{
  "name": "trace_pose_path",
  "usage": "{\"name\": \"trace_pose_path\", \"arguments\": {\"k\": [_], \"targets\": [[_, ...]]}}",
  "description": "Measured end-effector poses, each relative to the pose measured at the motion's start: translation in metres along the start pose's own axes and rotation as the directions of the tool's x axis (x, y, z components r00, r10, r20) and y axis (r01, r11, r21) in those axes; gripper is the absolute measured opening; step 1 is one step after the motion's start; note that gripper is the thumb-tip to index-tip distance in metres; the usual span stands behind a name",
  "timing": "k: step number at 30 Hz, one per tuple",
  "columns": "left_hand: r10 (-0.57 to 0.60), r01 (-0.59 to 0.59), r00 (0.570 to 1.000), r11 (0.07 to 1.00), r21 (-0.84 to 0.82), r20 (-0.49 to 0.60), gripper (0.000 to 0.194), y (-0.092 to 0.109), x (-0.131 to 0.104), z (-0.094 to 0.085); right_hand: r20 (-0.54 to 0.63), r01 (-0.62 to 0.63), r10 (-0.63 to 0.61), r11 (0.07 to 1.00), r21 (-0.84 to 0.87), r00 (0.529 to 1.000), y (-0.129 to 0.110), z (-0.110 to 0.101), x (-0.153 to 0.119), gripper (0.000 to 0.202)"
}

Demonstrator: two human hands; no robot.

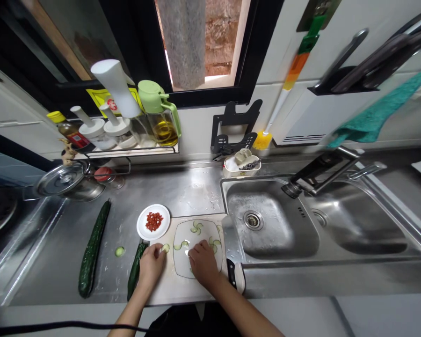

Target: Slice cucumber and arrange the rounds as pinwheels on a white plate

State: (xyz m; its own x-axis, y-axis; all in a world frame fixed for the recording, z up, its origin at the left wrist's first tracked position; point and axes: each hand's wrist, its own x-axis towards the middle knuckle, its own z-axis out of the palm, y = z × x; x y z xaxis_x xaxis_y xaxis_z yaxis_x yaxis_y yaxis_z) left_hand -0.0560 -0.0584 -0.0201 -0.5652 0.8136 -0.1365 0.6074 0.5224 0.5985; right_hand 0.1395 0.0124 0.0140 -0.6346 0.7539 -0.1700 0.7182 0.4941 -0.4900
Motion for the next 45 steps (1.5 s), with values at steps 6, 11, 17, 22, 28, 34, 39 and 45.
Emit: {"name": "trace_pose_path", "arguments": {"k": [6, 11, 17, 22, 28, 34, 39, 45], "targets": [[-0.045, 0.049, 0.998, 0.996, -0.074, 0.053, 0.015, 0.004, 0.001, -0.003, 0.014, -0.011, 0.011, 0.999, 0.034, 1.000, -0.002, 0.002, 0.000, 0.015], [-0.084, 0.142, 0.977, 0.940, -0.309, 0.195, 0.028, 0.006, 0.001, -0.009, -0.016, -0.011, 0.014, 0.984, 0.176, 1.000, -0.005, 0.005, 0.005, 0.016], [0.041, 0.234, 0.906, 0.781, -0.580, 0.420, 0.031, 0.020, -0.002, -0.013, -0.014, -0.105, 0.124, 0.890, 0.443, 0.992, -0.018, 0.003, 0.017, 0.019], [0.033, 0.329, 0.867, 0.711, -0.621, 0.497, 0.037, 0.035, -0.003, -0.012, 0.031, -0.168, 0.181, 0.815, 0.555, 0.983, -0.021, -0.003, 0.020, 0.014], [-0.151, 0.628, 0.709, 0.580, -0.519, 0.689, 0.050, 0.046, -0.004, -0.010, -0.087, -0.082, 0.148, 0.853, 0.515, 0.985, -0.019, -0.009, 0.012, 0.012], [-0.135, 0.739, 0.629, 0.409, -0.535, 0.765, 0.046, 0.049, -0.003, -0.006, -0.136, -0.015, 0.093, 0.873, 0.488, 0.986, -0.017, -0.007, 0.005, 0.013], [-0.132, 0.630, 0.739, 0.480, -0.610, 0.660, 0.050, 0.044, -0.001, 0.001, -0.099, -0.153, 0.240, 0.833, 0.532, 0.966, -0.015, 0.001, 0.002, 0.013], [-0.050, 0.505, 0.799, 0.597, -0.624, 0.599, 0.041, 0.039, 0.004, 0.005, -0.085, -0.135, 0.226, 0.800, 0.584, 0.970, -0.017, 0.006, 0.002, 0.015]]}}
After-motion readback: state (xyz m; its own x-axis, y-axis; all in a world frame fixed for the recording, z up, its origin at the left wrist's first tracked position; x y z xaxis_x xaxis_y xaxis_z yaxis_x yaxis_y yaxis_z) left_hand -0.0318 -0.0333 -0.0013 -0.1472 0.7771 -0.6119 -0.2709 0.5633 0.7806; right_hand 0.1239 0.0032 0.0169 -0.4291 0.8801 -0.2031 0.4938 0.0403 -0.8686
